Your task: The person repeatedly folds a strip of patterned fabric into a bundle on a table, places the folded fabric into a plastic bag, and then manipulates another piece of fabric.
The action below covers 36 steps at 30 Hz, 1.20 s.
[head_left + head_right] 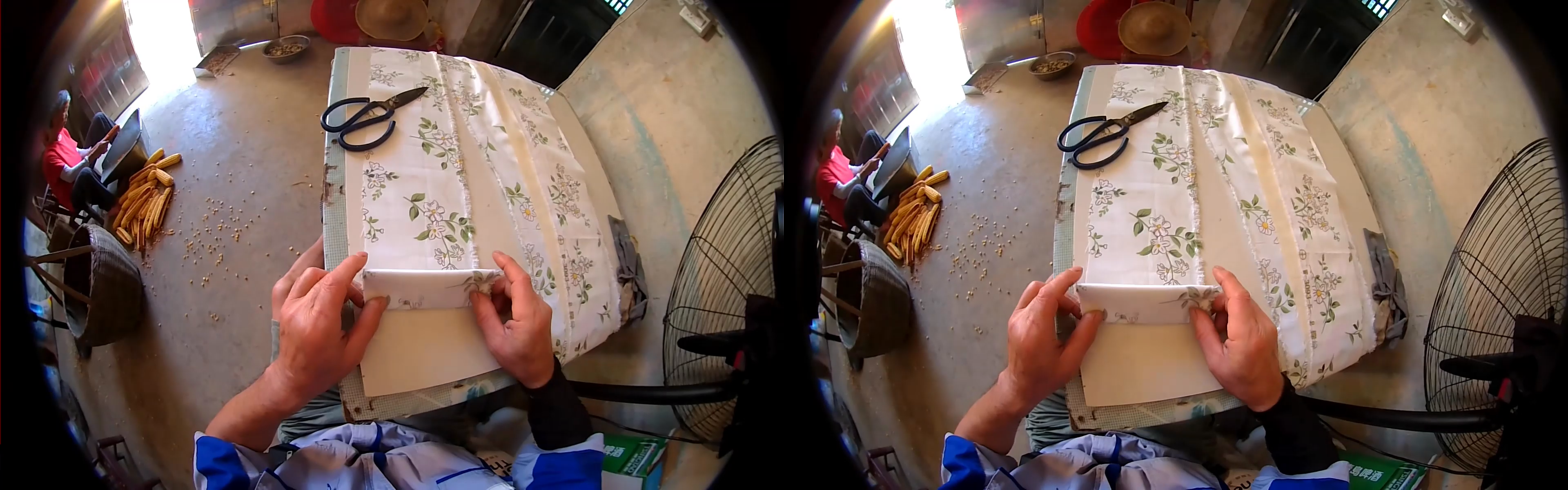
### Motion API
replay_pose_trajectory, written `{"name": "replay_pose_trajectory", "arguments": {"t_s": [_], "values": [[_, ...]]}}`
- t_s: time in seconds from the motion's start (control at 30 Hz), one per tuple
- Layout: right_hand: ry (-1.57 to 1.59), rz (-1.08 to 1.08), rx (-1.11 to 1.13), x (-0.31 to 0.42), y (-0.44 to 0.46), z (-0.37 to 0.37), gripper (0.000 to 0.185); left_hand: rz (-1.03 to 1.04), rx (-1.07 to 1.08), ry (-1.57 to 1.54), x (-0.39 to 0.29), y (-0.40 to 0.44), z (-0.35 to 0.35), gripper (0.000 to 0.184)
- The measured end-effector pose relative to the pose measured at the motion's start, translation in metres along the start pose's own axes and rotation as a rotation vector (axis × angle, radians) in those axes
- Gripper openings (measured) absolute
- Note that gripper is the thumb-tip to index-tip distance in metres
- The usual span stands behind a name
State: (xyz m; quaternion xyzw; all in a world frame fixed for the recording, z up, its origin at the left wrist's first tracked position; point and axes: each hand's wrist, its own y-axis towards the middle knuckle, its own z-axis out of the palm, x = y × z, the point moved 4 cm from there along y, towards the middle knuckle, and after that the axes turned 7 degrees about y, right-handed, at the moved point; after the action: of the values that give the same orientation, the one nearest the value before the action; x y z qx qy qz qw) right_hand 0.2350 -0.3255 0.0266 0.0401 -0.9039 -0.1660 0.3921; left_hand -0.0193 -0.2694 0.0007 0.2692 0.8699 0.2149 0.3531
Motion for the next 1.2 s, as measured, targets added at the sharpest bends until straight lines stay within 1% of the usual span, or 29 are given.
{"name": "replay_pose_trajectory", "arguments": {"t_s": [0.2, 0.4, 0.5, 0.6, 0.7, 0.8, 0.9, 1.0, 1.1, 1.2], "values": [[-0.069, 0.031, -0.094, 0.003, 0.000, 0.008, 0.059, -0.038, 0.006, 0.021, -0.004, 0.006, 0.001, 0.059], [-0.144, -0.018, -0.128, -0.002, -0.001, 0.015, 0.056, -0.113, 0.019, 0.056, -0.002, 0.006, 0.004, 0.058], [-0.188, -0.037, -0.134, 0.001, 0.000, 0.016, 0.052, -0.070, 0.035, 0.075, -0.006, 0.010, 0.003, 0.048], [-0.221, -0.030, -0.124, 0.004, 0.002, 0.015, 0.046, 0.037, 0.015, 0.075, -0.008, 0.011, 0.002, 0.030], [-0.270, -0.080, -0.125, 0.004, 0.002, 0.016, 0.041, 0.039, 0.013, 0.059, -0.007, 0.009, 0.003, 0.014], [-0.297, -0.090, -0.125, 0.003, 0.002, 0.016, 0.037, 0.054, -0.004, 0.067, -0.007, 0.010, 0.002, 0.012], [-0.297, -0.055, -0.097, 0.008, 0.002, 0.015, 0.034, 0.068, -0.013, 0.064, -0.006, 0.009, 0.003, 0.011], [-0.316, -0.232, -0.135, 0.027, -0.001, 0.013, 0.042, 0.073, -0.010, 0.054, -0.007, 0.009, 0.003, 0.010], [-0.283, -0.370, 0.006, 0.053, -0.010, 0.029, 0.061, 0.048, 0.000, 0.089, -0.008, 0.008, 0.004, 0.010], [-0.202, -0.469, 0.211, 0.073, -0.011, 0.061, 0.086, 0.064, -0.009, 0.198, -0.003, 0.005, 0.008, 0.008]]}}
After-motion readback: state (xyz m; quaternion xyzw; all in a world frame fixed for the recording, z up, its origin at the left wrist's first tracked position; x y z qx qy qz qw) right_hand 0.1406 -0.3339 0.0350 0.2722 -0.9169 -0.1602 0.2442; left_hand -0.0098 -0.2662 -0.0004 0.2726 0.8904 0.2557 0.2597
